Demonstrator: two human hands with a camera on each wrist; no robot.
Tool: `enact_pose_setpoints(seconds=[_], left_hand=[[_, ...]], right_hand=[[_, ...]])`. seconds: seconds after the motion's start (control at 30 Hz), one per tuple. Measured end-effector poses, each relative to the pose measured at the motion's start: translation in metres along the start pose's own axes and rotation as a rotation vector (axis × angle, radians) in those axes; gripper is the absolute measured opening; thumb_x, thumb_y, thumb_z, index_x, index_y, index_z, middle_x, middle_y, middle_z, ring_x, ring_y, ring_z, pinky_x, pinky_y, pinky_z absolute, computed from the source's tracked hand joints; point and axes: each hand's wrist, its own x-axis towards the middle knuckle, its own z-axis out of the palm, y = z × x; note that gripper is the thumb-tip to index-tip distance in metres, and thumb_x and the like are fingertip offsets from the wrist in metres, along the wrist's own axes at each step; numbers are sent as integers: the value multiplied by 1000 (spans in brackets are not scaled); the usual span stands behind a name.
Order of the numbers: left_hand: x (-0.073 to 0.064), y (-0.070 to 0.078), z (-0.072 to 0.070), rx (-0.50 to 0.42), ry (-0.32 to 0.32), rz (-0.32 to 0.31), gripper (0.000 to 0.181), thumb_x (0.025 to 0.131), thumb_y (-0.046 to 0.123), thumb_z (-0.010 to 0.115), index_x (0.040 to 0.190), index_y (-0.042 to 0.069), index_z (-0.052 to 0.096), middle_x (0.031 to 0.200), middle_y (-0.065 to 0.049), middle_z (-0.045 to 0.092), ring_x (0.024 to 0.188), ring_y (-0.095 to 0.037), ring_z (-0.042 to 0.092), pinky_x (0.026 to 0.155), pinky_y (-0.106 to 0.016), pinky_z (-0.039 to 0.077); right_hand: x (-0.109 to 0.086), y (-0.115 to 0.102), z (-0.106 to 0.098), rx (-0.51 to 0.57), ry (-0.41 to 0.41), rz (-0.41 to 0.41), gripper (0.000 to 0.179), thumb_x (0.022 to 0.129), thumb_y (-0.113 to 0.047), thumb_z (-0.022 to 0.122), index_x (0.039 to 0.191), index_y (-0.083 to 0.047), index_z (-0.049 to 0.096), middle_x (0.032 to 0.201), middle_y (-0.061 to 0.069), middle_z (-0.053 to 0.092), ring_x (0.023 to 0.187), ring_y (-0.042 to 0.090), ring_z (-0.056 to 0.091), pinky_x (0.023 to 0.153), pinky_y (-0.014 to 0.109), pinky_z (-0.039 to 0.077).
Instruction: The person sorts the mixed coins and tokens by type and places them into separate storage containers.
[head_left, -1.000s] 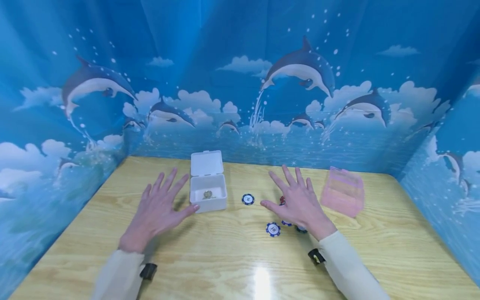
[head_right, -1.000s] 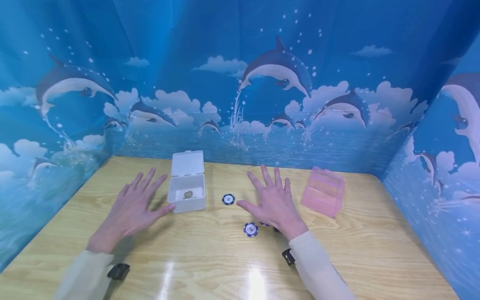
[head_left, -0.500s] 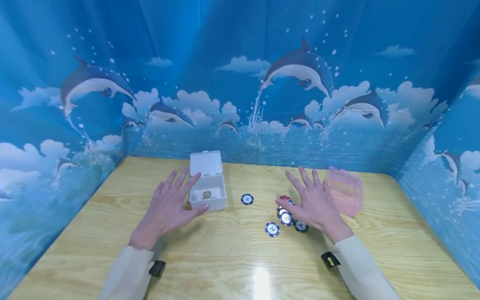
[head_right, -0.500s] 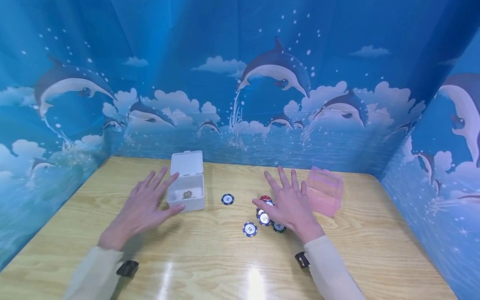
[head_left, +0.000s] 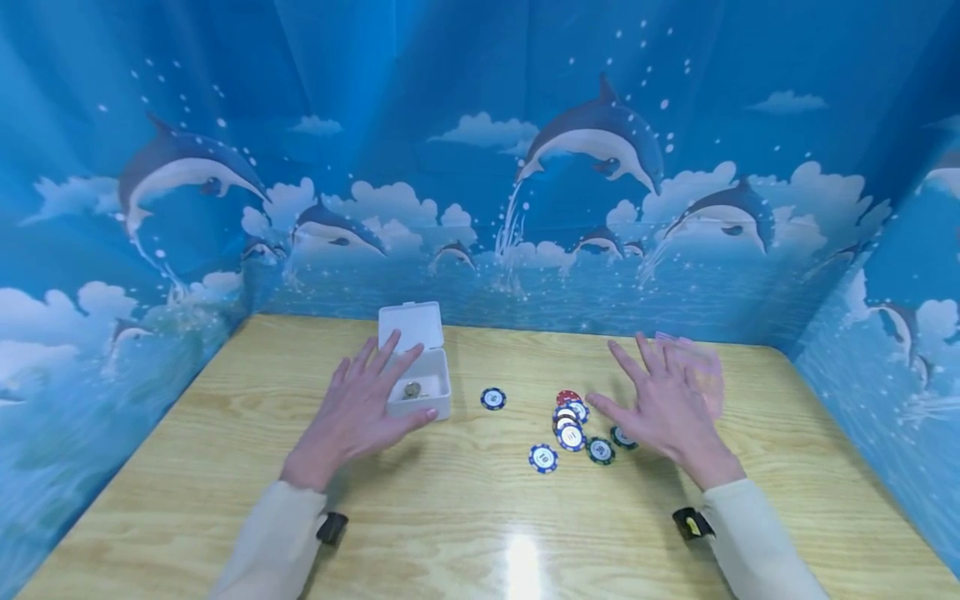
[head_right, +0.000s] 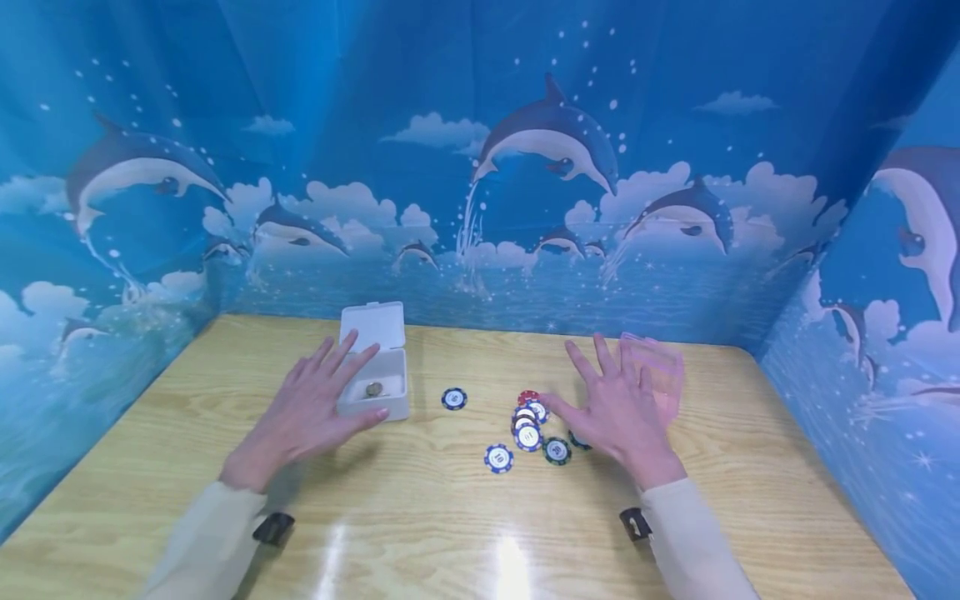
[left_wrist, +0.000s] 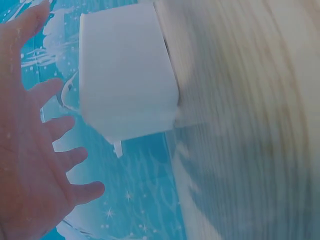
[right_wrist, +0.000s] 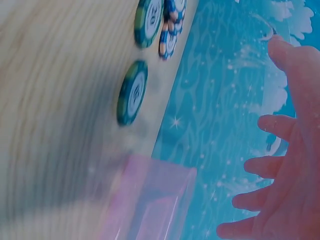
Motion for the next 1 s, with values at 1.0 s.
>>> enact_pose_setpoints(seconds=[1.0], left_hand=[[27, 58, 18, -95, 2, 210, 89, 90, 74, 56, 163, 38, 21, 173, -1, 15, 158, -39, 17, 123, -67, 21]], right_hand=[[-24, 95, -19, 216, -25, 196, 84, 103, -60, 45, 165, -11, 17, 167, 34, 3, 143, 70, 12, 102, 87, 19]])
